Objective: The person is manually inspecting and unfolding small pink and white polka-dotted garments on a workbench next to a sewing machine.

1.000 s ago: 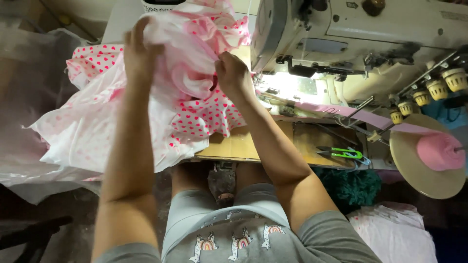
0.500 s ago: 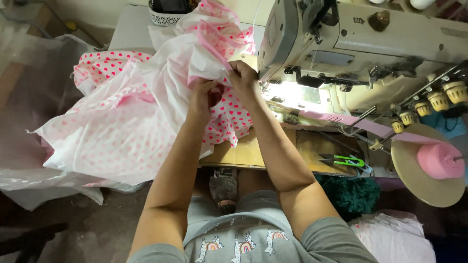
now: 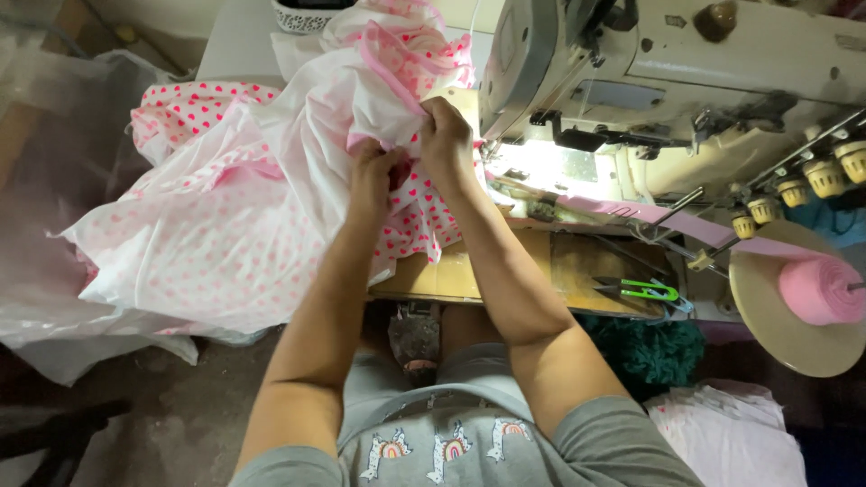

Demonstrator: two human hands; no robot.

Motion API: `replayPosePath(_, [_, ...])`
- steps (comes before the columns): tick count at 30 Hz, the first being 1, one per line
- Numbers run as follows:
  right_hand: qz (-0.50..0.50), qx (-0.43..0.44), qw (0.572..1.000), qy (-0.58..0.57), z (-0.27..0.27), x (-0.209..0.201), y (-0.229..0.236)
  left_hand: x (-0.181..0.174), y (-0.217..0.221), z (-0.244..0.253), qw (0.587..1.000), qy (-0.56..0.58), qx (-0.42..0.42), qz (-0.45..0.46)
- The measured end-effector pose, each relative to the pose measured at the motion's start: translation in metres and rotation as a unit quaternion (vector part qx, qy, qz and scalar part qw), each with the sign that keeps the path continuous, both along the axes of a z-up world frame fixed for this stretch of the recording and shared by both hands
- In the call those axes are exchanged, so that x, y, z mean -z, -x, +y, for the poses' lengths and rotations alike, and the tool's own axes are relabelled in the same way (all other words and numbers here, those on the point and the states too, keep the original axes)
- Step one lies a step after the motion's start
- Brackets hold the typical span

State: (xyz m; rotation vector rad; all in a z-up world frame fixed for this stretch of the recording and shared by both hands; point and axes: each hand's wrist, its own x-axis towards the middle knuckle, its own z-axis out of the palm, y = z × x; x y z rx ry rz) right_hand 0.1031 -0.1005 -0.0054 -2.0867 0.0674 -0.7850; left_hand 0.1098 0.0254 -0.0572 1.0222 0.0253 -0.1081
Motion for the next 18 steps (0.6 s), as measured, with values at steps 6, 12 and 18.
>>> replayPosePath(6, [0.315, -0.096, 0.943, 0.049, 0.057, -0.047, 0.104, -0.036, 0.011, 0.136, 0.937, -0.322, 0.068, -0.112])
replayPosePath(12, [0.496, -0.130, 0.858, 0.030, 0.052, 0.075, -0.004, -0.063, 0.120, 0.183, 0.862, -0.496, -0.034, -0.099])
replayPosePath(18, [0.110, -0.111, 0.880, 0.449, 0.043, 0.021, -0.087, 0.020, 0.149, 0.183, 0.757, -0.636, -0.087, -0.122])
